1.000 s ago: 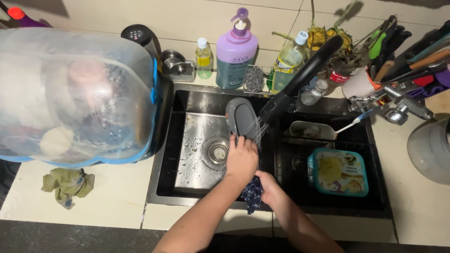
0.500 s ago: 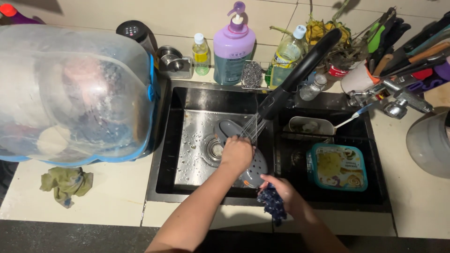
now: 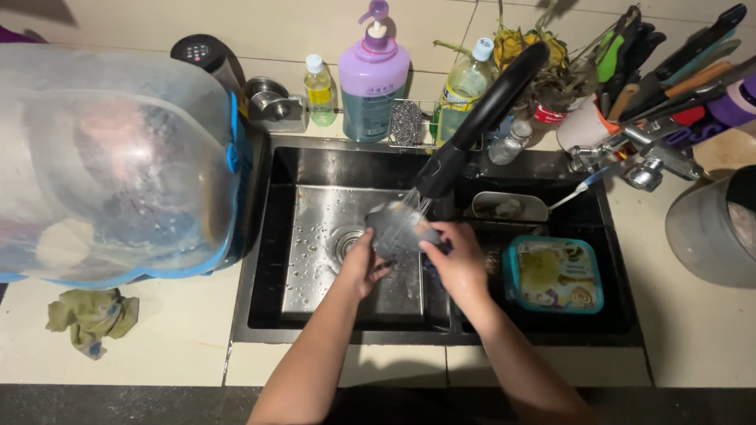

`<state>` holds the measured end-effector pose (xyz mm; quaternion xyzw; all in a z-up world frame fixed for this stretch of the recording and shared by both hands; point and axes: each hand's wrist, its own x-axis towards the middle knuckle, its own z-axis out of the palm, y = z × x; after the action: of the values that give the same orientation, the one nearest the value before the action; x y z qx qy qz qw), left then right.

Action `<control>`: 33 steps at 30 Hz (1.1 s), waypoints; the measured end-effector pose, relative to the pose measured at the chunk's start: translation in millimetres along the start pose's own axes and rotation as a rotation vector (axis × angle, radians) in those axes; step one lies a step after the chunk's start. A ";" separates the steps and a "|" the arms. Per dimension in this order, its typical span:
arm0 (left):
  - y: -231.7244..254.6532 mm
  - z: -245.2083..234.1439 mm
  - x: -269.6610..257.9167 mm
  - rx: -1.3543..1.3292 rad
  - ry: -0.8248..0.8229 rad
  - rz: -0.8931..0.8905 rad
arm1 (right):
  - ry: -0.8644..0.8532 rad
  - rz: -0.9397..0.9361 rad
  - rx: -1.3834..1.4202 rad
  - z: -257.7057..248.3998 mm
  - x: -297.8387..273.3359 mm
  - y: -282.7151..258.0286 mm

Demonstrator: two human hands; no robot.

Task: The person scrubs a gray clog in a metal basin of soapy water using a cloth, then rinses it under a kitchen faucet and dries it with the cloth. The person then repeats the process with a brown flip-flop, scrubbing it in the basin and rinsing it.

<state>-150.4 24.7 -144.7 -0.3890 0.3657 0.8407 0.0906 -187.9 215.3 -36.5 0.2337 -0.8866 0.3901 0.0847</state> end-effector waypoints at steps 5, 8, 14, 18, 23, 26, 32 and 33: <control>-15.3 -5.3 8.8 -0.318 -0.026 0.079 | -0.061 -0.139 -0.029 -0.2 -2.1 -38.8; -15.6 1.0 12.0 -0.480 -0.080 0.113 | -0.075 -0.173 0.003 -1.5 -22.6 -39.5; -22.7 30.4 17.1 -0.475 -0.132 0.109 | 0.017 -0.255 0.010 -12.9 -54.6 -12.6; -26.2 47.1 38.1 -0.269 -0.093 0.163 | 0.157 -0.224 0.095 -23.9 -57.9 12.0; -7.2 70.3 25.4 0.325 0.115 0.437 | 0.228 0.142 0.291 -22.7 -50.1 56.3; 13.7 88.9 -8.9 0.796 0.223 0.573 | 0.115 0.633 0.399 -11.4 -39.2 84.2; 21.2 94.5 -44.1 1.179 0.252 0.866 | -0.111 0.823 0.595 25.4 -24.2 113.0; 19.8 90.1 -40.5 1.209 0.258 0.851 | -0.145 0.860 0.667 30.2 -19.7 110.2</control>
<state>-184.4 77.7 -66.0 -0.1920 0.8903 0.4035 -0.0880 -222.6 264.6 -135.6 -0.1092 -0.7340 0.6323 -0.2225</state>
